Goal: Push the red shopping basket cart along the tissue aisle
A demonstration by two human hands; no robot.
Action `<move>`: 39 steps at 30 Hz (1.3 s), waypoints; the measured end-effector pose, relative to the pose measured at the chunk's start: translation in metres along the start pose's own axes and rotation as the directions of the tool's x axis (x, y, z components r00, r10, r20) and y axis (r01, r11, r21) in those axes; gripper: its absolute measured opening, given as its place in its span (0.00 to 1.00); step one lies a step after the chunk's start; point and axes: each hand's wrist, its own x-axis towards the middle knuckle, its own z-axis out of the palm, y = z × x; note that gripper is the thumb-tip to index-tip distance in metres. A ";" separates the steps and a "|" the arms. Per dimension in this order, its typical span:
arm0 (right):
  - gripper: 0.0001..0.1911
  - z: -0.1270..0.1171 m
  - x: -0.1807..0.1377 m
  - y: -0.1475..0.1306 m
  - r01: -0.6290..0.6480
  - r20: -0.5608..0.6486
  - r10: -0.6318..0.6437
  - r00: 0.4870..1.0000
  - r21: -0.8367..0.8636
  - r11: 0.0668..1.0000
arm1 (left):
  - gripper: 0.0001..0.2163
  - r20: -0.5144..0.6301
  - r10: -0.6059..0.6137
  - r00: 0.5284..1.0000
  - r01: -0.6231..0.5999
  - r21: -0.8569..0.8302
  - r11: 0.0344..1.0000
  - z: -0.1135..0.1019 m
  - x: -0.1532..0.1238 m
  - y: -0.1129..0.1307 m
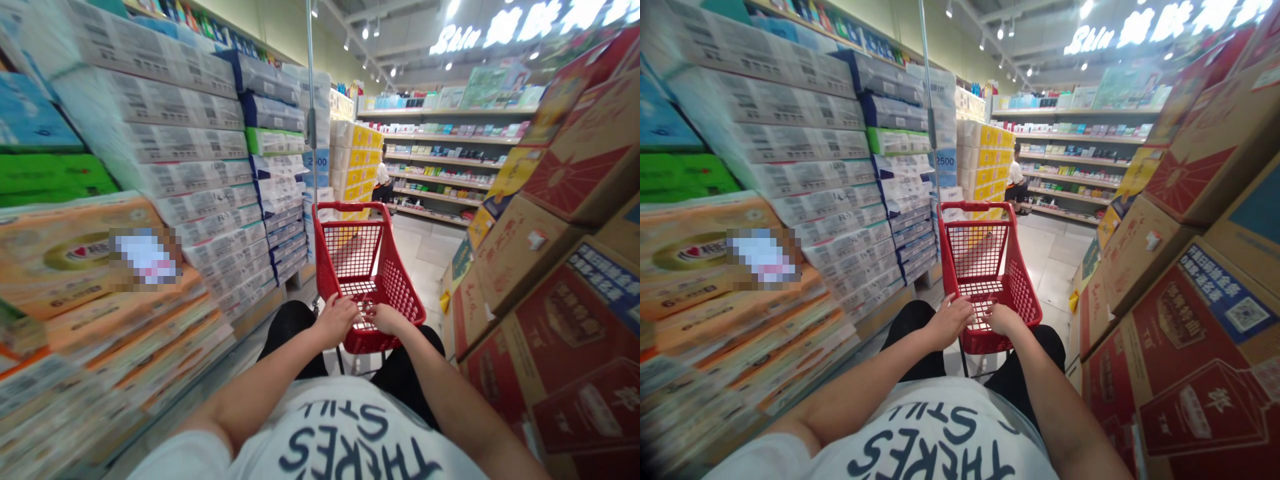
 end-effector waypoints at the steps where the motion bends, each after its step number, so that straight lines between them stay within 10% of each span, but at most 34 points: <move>1: 0.17 -0.001 -0.002 -0.001 -0.003 -0.017 0.003 1.000 0.000 1.000 | 0.09 -0.005 -0.046 0.999 0.046 -0.006 0.999 0.000 0.002 -0.004; 6: 0.25 0.013 -0.022 -0.007 0.070 -0.296 -0.105 0.949 -0.125 0.990 | 0.10 -0.032 -0.160 0.987 0.160 -0.024 0.987 0.003 0.020 -0.028; 13: 0.15 0.053 -0.034 -0.001 0.160 -0.624 -0.391 0.677 -0.393 0.905 | 0.09 -0.150 -0.192 0.970 0.200 0.044 0.979 0.024 0.029 -0.024; 19: 0.11 0.051 -0.030 0.001 0.130 -0.625 -0.381 0.681 -0.410 0.903 | 0.09 -0.221 0.029 0.975 0.003 0.145 0.989 0.044 0.004 -0.013; 25: 0.12 0.045 -0.025 -0.003 0.147 -0.599 -0.397 0.695 -0.422 0.895 | 0.08 -0.189 -0.039 0.981 0.077 0.196 0.978 0.033 0.012 -0.007; 32: 0.13 0.042 -0.021 -0.002 0.184 -0.575 -0.463 0.674 -0.476 0.860 | 0.10 0.021 0.029 0.999 -0.033 0.226 0.974 0.019 0.031 -0.002; 39: 0.12 0.044 -0.030 -0.002 0.141 -0.584 -0.396 0.709 -0.433 0.890 | 0.10 -0.208 0.071 0.976 -0.031 0.192 0.981 0.043 0.009 -0.004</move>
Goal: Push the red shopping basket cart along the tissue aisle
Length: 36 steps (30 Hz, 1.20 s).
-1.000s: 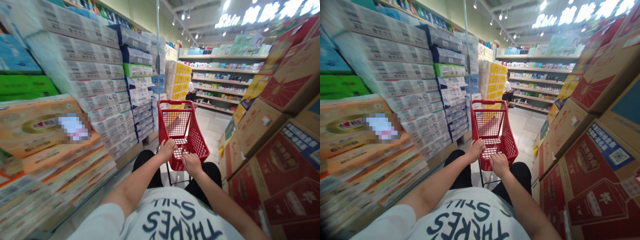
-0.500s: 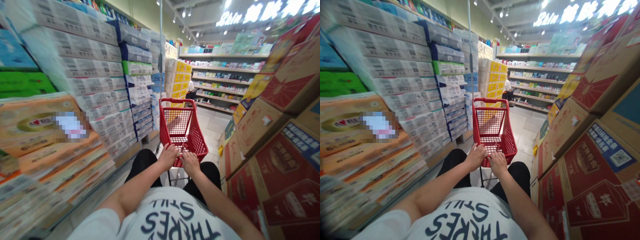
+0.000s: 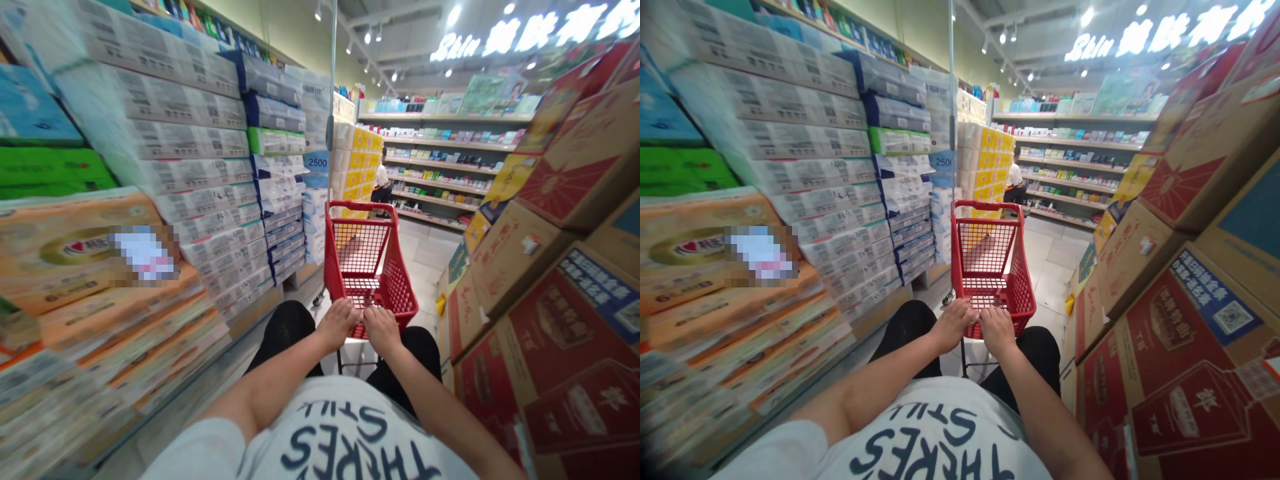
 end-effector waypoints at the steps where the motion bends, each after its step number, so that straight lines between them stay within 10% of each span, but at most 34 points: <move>1: 0.12 -0.001 0.000 0.001 0.003 0.003 -0.003 1.000 0.002 1.000 | 0.09 0.013 -0.011 1.000 0.011 -0.002 1.000 0.000 0.002 0.001; 17: 0.11 0.001 0.003 0.004 -0.032 -0.020 0.032 0.999 0.010 0.999 | 0.13 0.182 -0.031 0.983 0.021 0.054 0.998 -0.006 0.029 0.006; 36: 0.09 0.000 -0.001 0.003 -0.038 -0.056 0.040 0.998 0.043 0.998 | 0.10 0.054 -0.004 0.999 0.004 0.008 1.000 0.008 0.020 0.006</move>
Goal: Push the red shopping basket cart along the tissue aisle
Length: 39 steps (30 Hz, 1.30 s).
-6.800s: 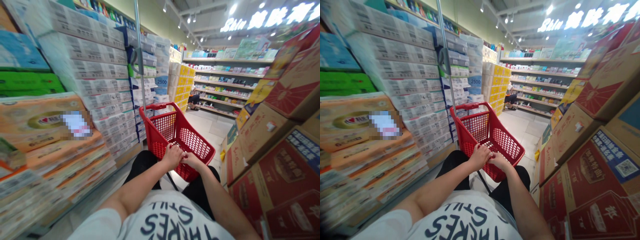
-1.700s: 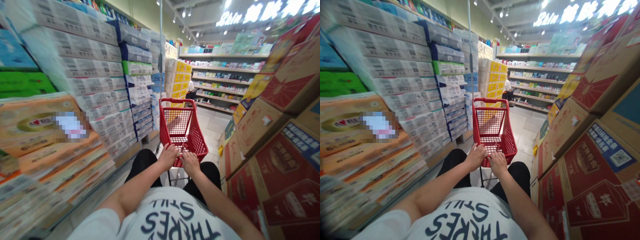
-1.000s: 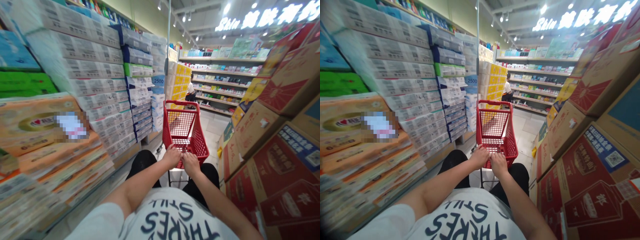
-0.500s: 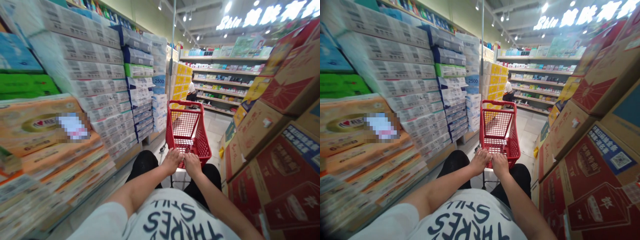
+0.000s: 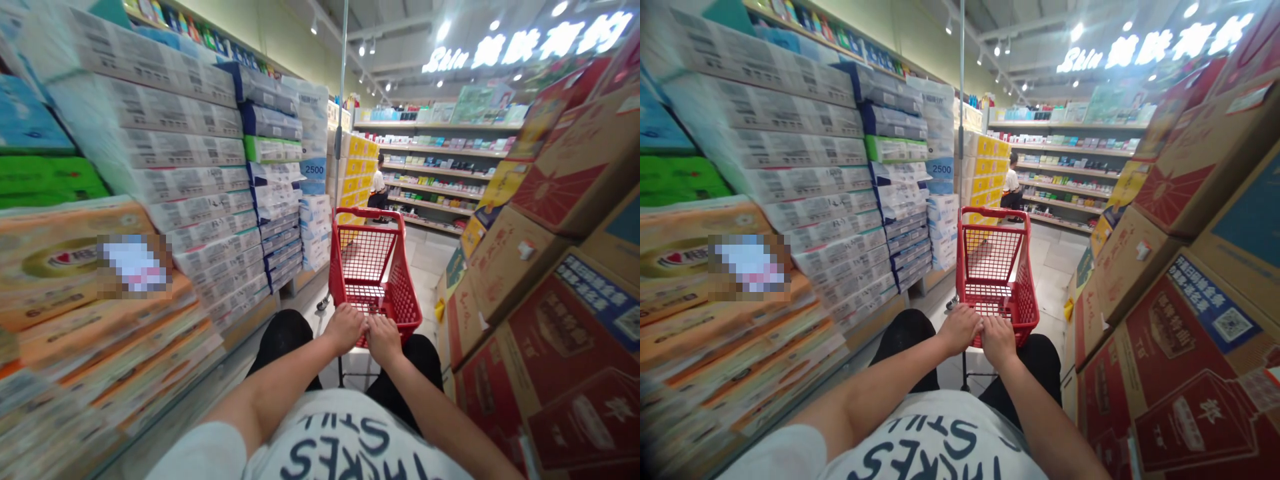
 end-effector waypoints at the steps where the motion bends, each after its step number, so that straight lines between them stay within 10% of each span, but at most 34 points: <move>1: 0.10 0.001 -0.001 0.000 -0.001 0.000 0.001 1.000 -0.007 1.000 | 0.12 0.018 0.000 1.000 0.000 -0.005 1.000 -0.001 0.002 0.000; 12: 0.13 -0.022 0.013 0.037 0.199 0.259 -0.206 0.944 0.054 0.979 | 0.12 0.049 0.065 0.997 -0.064 -0.023 0.998 -0.012 0.000 -0.005; 17: 0.20 -0.029 0.011 0.069 0.045 0.368 -0.021 0.930 -0.056 0.997 | 0.16 0.106 0.039 0.994 -0.034 -0.040 0.999 -0.016 0.023 -0.013; 28: 0.25 0.009 0.003 0.030 -0.120 0.093 0.130 0.987 -0.106 0.987 | 0.17 -0.047 0.096 0.994 -0.095 0.034 0.995 0.012 0.002 -0.028; 34: 0.25 0.006 -0.012 0.032 0.038 0.066 -0.032 0.997 -0.084 0.996 | 0.18 -0.142 -0.033 0.989 0.037 0.026 0.999 0.020 0.003 -0.024; 39: 0.24 0.001 -0.017 0.032 0.089 0.059 -0.084 0.995 -0.087 0.992 | 0.19 -0.112 0.139 0.984 -0.138 0.013 0.990 0.024 0.001 -0.016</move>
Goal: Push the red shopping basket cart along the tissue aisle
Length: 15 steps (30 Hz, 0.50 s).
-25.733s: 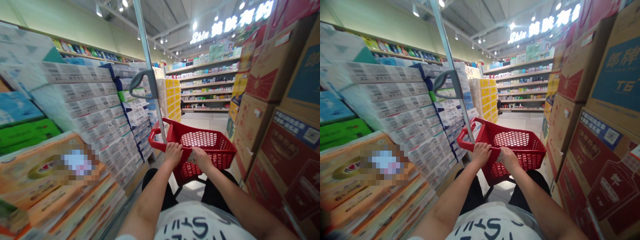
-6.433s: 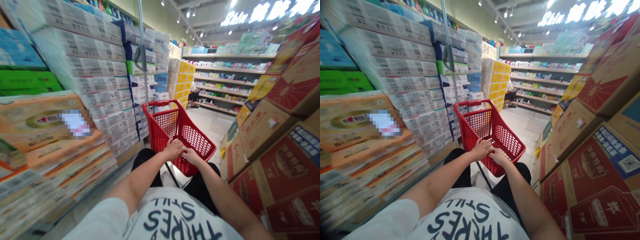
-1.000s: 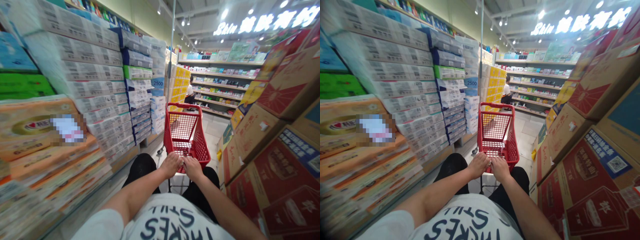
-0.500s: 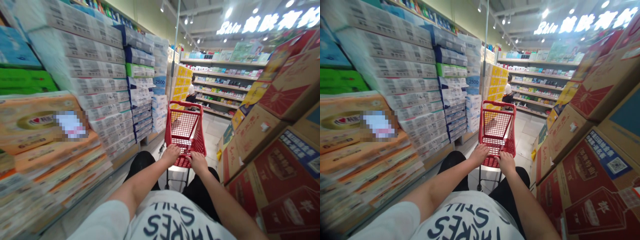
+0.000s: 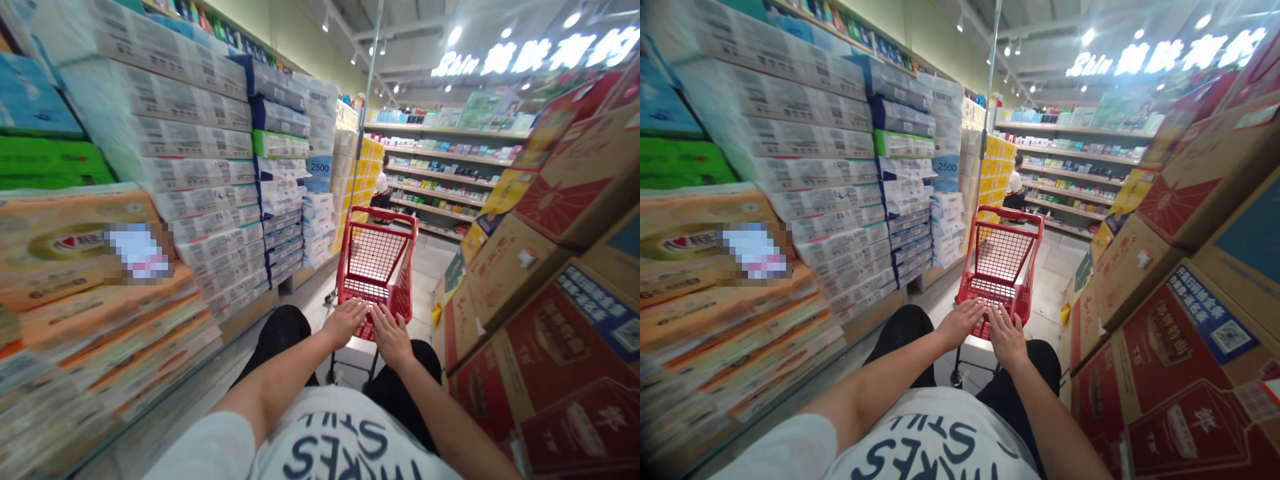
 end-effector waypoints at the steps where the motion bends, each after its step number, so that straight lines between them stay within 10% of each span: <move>1: 0.23 -0.001 0.000 -0.001 -0.011 0.002 0.011 1.000 0.000 1.000 | 0.19 0.002 -0.018 1.000 0.018 0.004 1.000 0.001 0.000 0.000; 15: 0.22 -0.007 0.011 -0.017 -0.163 0.034 0.160 0.986 0.105 0.981 | 0.18 0.033 -0.142 0.989 0.141 0.032 0.989 -0.001 -0.006 -0.012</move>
